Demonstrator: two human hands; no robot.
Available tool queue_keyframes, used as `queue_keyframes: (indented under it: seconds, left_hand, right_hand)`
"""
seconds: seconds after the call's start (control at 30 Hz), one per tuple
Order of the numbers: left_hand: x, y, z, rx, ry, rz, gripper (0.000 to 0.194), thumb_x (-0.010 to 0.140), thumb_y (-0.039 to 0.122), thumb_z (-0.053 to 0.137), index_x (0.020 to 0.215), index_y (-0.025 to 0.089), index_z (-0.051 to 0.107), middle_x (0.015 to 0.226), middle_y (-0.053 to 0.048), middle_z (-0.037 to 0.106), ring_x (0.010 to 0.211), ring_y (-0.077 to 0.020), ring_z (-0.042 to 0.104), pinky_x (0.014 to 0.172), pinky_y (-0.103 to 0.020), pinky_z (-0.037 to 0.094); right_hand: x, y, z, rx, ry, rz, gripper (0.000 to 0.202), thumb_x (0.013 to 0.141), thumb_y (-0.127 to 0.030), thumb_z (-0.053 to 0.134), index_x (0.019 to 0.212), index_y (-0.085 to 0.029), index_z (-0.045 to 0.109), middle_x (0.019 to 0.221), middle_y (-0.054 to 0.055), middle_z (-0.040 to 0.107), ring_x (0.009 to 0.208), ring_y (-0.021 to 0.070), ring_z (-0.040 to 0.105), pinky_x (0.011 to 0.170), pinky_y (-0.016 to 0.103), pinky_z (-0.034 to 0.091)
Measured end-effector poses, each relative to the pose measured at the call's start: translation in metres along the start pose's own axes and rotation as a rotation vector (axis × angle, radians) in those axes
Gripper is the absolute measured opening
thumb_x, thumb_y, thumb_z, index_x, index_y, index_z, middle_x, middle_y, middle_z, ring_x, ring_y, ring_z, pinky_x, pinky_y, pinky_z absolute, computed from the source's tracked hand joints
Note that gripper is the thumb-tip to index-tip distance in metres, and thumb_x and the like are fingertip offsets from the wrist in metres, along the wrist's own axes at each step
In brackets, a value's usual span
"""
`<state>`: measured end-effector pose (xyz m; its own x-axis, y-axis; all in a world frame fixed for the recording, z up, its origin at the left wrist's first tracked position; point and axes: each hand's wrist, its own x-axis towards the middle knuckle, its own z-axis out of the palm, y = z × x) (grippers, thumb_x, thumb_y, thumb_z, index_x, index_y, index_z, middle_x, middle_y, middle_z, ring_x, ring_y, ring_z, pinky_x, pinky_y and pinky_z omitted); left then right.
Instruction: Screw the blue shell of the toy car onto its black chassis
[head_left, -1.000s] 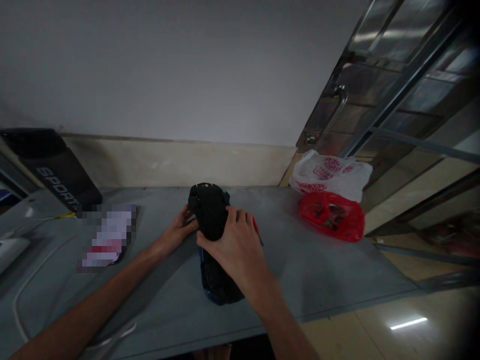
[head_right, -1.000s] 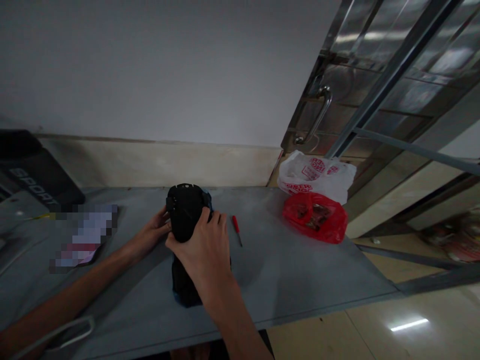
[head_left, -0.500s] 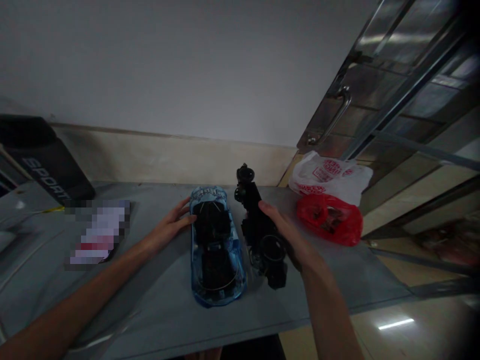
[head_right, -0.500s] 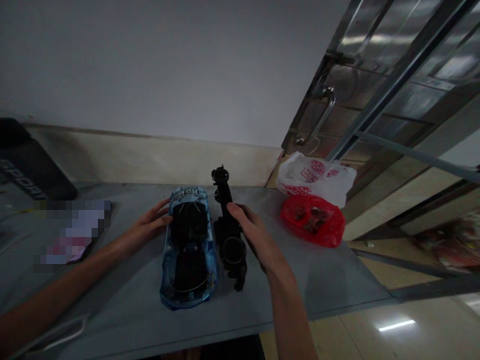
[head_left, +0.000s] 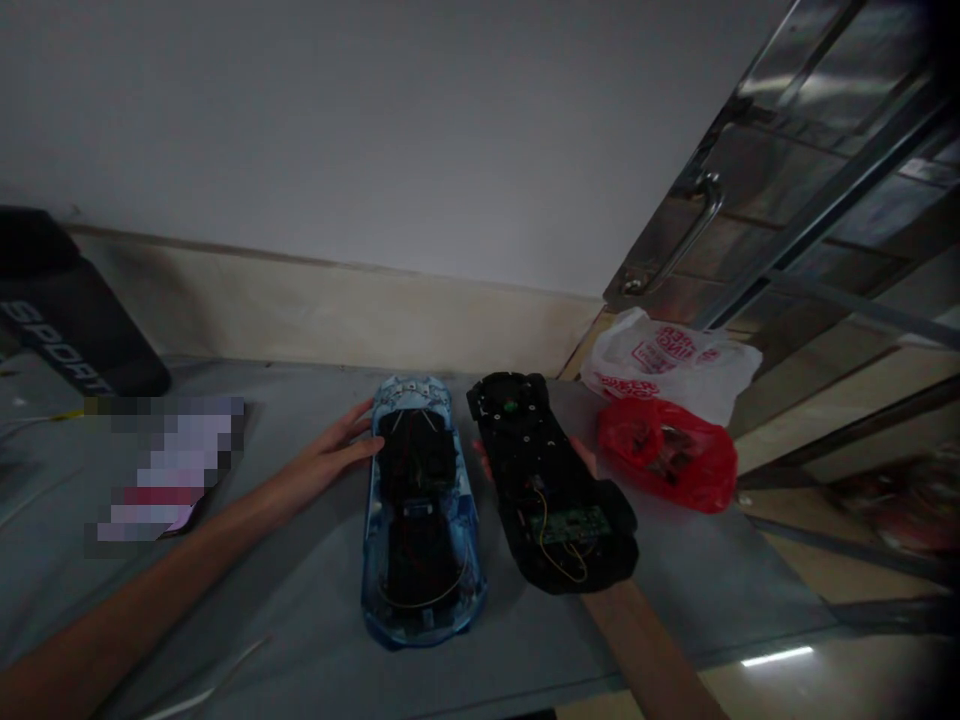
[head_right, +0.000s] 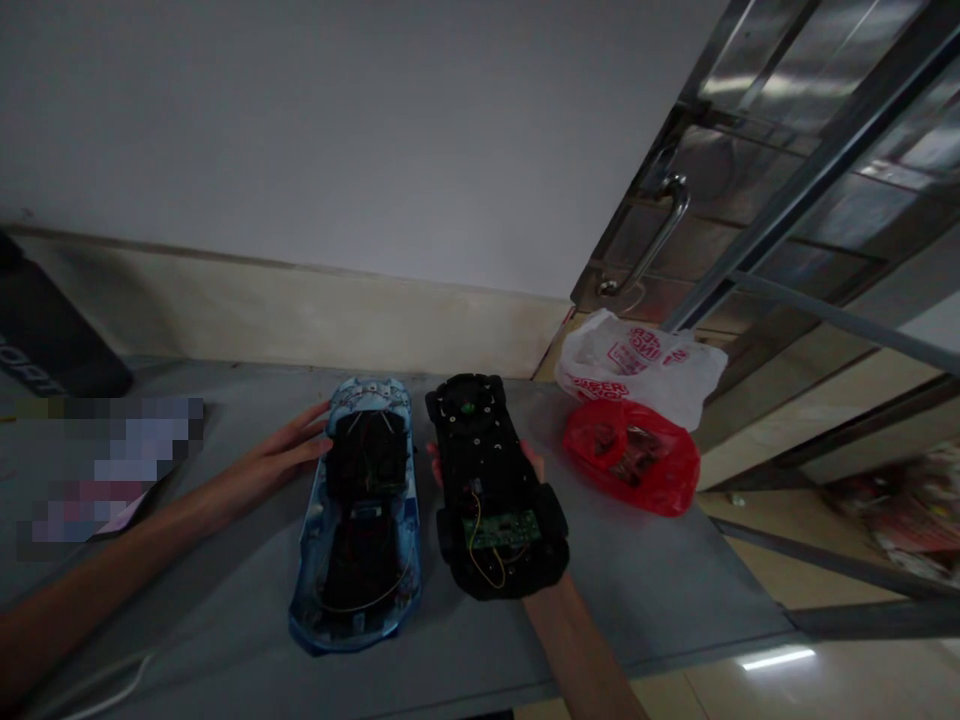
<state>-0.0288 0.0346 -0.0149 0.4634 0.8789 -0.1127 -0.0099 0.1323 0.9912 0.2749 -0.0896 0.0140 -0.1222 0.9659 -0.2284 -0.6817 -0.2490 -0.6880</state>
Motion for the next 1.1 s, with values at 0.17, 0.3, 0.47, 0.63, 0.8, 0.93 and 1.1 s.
queue_keyframes:
  seconds: [0.17,0.3,0.47,0.63,0.8,0.93,1.1]
  left_hand:
    - [0.001,0.000,0.001,-0.019,-0.004,0.017,0.078,0.085,0.048,0.080,0.155,0.038,0.049,0.161,-0.003,0.053,0.147,-0.0365,0.050,0.118,-0.051,0.045]
    - [0.000,0.002,0.003,0.003,-0.010,0.039,0.073,0.086,0.046,0.079,0.153,0.038,0.053,0.160,-0.001,0.055,0.148,-0.0358,0.050,0.120,-0.050,0.044]
    - [0.000,0.005,0.006,0.020,-0.002,0.058,0.071,0.085,0.046,0.080,0.151,0.040,0.056,0.157,0.001,0.057,0.149,-0.0369,0.048,0.122,-0.054,0.040]
    - [0.002,0.000,0.002,0.039,-0.007,0.068,0.067,0.086,0.045,0.080,0.149,0.042,0.058,0.158,0.002,0.055,0.152,-0.0350,0.043,0.126,-0.054,0.033]
    - [0.002,-0.004,0.000,0.017,0.010,0.062,0.068,0.085,0.044,0.081,0.149,0.042,0.058,0.159,0.002,0.054,0.151,-0.0364,0.044,0.123,-0.056,0.036]
    - [0.001,0.000,0.003,0.039,0.014,0.074,0.068,0.083,0.046,0.082,0.147,0.042,0.060,0.156,0.001,0.057,0.150,-0.0376,0.046,0.124,-0.057,0.036]
    - [0.002,-0.001,0.002,0.022,-0.002,0.052,0.068,0.086,0.046,0.079,0.150,0.042,0.056,0.159,0.001,0.054,0.151,-0.0367,0.044,0.124,-0.057,0.035]
  right_hand:
    - [0.006,0.001,0.001,-0.384,0.034,0.011,0.091,0.093,-0.084,0.012,0.147,-0.026,0.057,0.153,0.013,0.059,0.134,0.0250,0.062,0.103,0.042,0.054]
    - [0.008,0.000,0.001,-0.661,0.033,0.046,0.107,0.087,-0.087,-0.005,0.154,-0.024,0.049,0.149,0.017,0.061,0.127,0.0276,0.067,0.094,0.044,0.059]
    - [0.009,0.000,-0.005,-0.575,0.021,0.069,0.104,0.087,-0.090,0.003,0.146,-0.023,0.057,0.144,0.018,0.064,0.123,0.0300,0.069,0.097,0.048,0.057]
    - [0.007,0.001,-0.006,-0.433,0.017,0.135,0.100,0.089,-0.088,0.009,0.140,-0.020,0.062,0.133,0.018,0.071,0.122,0.0280,0.069,0.102,0.046,0.053]
    - [0.004,-0.001,0.001,-0.263,0.065,0.167,0.093,0.092,-0.085,0.014,0.132,-0.021,0.068,0.126,0.016,0.075,0.115,0.0258,0.073,0.100,0.042,0.055]
    - [0.002,-0.002,0.007,-0.294,0.090,0.153,0.090,0.094,-0.081,0.012,0.134,-0.023,0.067,0.138,0.015,0.069,0.122,0.0256,0.070,0.101,0.043,0.055]
    - [0.003,0.000,0.005,-0.394,0.037,0.106,0.091,0.094,-0.082,0.010,0.140,-0.024,0.063,0.144,0.014,0.066,0.131,0.0260,0.065,0.108,0.046,0.051]
